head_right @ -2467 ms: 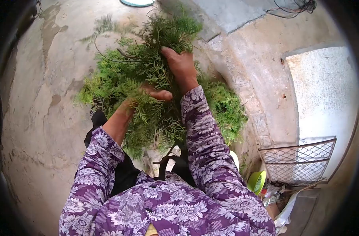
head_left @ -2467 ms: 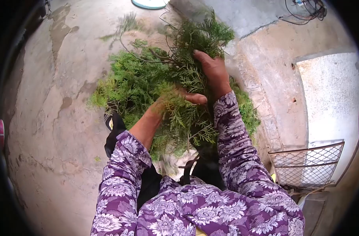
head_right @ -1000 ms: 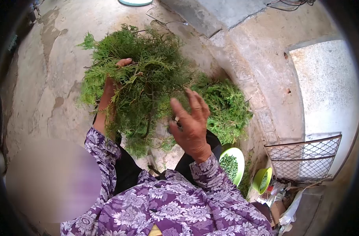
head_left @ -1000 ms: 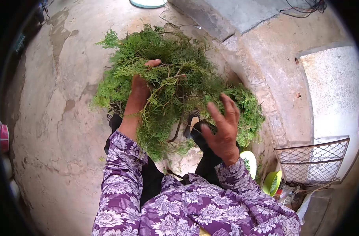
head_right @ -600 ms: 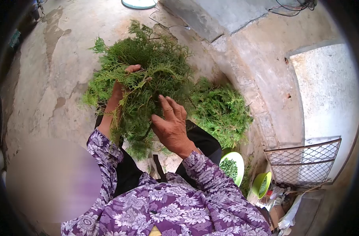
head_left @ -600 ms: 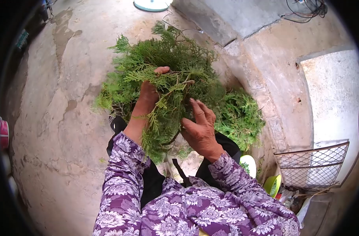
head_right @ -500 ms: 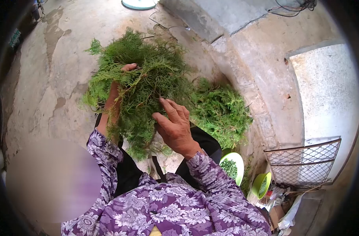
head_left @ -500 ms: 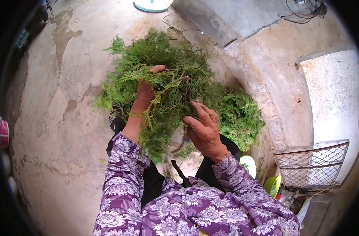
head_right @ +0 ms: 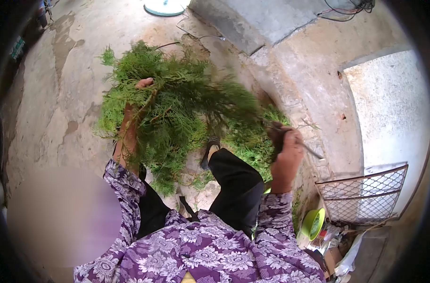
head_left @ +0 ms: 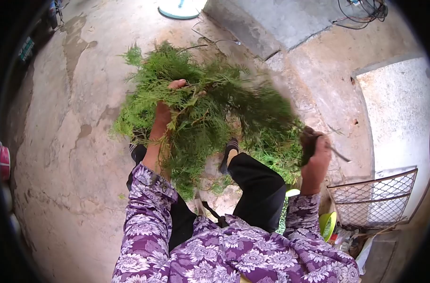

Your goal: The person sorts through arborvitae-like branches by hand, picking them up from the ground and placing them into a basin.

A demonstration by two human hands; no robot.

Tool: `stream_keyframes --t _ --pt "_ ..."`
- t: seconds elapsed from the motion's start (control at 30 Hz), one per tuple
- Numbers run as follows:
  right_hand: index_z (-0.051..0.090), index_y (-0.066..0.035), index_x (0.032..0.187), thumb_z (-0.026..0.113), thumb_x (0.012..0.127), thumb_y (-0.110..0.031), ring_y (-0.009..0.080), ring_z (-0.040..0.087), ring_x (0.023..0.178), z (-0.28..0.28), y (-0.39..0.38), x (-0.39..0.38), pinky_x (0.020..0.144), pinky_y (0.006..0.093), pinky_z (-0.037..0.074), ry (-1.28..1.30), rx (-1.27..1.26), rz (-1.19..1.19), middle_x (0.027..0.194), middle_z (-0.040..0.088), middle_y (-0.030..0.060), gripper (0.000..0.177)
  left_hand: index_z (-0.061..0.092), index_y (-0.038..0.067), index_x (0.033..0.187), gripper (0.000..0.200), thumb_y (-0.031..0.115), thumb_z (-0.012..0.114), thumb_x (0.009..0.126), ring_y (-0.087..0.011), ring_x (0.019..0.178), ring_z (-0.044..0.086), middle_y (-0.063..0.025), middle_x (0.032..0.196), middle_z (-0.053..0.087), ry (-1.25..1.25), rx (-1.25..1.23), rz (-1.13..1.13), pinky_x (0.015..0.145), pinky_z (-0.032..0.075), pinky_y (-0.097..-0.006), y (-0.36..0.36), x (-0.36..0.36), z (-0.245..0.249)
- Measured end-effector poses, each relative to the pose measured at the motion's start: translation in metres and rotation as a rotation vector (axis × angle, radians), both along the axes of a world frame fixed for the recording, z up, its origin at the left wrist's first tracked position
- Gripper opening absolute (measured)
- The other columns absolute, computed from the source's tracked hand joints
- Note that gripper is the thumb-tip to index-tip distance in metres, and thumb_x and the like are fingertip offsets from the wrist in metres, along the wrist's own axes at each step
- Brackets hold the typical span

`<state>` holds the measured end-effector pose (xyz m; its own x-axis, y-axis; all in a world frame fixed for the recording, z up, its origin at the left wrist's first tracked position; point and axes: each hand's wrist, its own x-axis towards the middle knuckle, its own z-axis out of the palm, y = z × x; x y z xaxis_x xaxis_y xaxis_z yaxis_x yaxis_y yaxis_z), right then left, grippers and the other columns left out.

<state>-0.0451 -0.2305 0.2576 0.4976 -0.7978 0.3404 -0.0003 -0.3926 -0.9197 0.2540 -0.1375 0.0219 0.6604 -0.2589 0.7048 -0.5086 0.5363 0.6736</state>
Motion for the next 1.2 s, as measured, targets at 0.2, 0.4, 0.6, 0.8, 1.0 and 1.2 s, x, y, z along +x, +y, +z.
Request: stream_keyframes --t 0.2,0.4,0.6,0.8,1.0,1.2 --pt "0.056 0.0 0.089 0.044 0.089 -0.03 0.0143 0.054 0.069 0.04 -0.045 -0.052 0.062 0.0257 0.043 0.001 -0.071 -0.508 0.081 0.06 0.0078 0.032 0.055 0.002 0.101 0.02 0.013 0.051 0.084 -0.0157 0.09 0.055 -0.0072 0.093 0.056 0.746 -0.408 -0.785 0.079 0.045 -0.028 0.035 -0.013 0.051" --pt "0.055 0.001 0.091 0.044 0.089 -0.027 0.0105 0.052 0.057 0.074 -0.029 -0.019 0.051 0.0228 0.041 0.323 -0.598 -0.514 0.067 0.058 0.0065 0.03 0.056 0.0 0.098 0.033 0.019 0.065 0.073 -0.0166 0.077 0.057 -0.0084 0.094 0.059 0.614 0.007 -0.412 0.065 0.047 -0.0286 0.012 -0.039 0.042" --pt "0.06 -0.002 0.084 0.046 0.088 -0.022 0.008 0.052 0.048 0.061 -0.068 0.059 0.037 0.0219 0.043 0.436 -0.732 -0.358 0.06 0.058 0.0058 0.024 0.024 -0.005 0.129 0.052 0.033 0.028 0.093 -0.0266 0.118 0.039 -0.0254 0.125 0.038 0.782 0.455 -0.889 0.102 0.028 -0.0339 0.015 -0.069 0.091" --pt "0.061 -0.005 0.083 0.054 0.085 -0.034 0.0038 0.043 0.052 0.037 -0.071 0.131 0.049 0.0197 0.037 0.391 -0.336 0.054 0.058 0.05 -0.0028 0.03 0.027 0.002 0.131 0.048 0.032 0.029 0.093 -0.0142 0.123 0.031 -0.0134 0.134 0.03 0.332 0.567 -1.111 0.104 0.021 -0.0278 -0.008 -0.081 0.04" --pt "0.06 -0.002 0.099 0.054 0.085 -0.036 0.0027 0.042 0.06 0.002 -0.037 0.154 0.054 0.0201 0.036 0.255 -0.025 0.294 0.072 0.052 -0.0055 0.038 0.04 0.008 0.126 0.045 0.028 0.048 0.087 -0.0105 0.118 0.037 -0.0088 0.131 0.037 0.475 0.746 -1.134 0.101 0.026 -0.0267 0.007 -0.09 0.071" --pt "0.058 -0.001 0.103 0.05 0.086 -0.038 0.0037 0.046 0.065 -0.004 -0.037 0.147 0.057 0.0202 0.038 0.267 0.024 0.262 0.079 0.056 -0.0025 0.041 0.042 0.003 0.123 0.056 0.031 0.062 0.078 -0.0171 0.117 0.039 -0.0108 0.126 0.043 0.538 0.593 -1.08 0.099 0.031 -0.0292 0.018 -0.094 0.099"
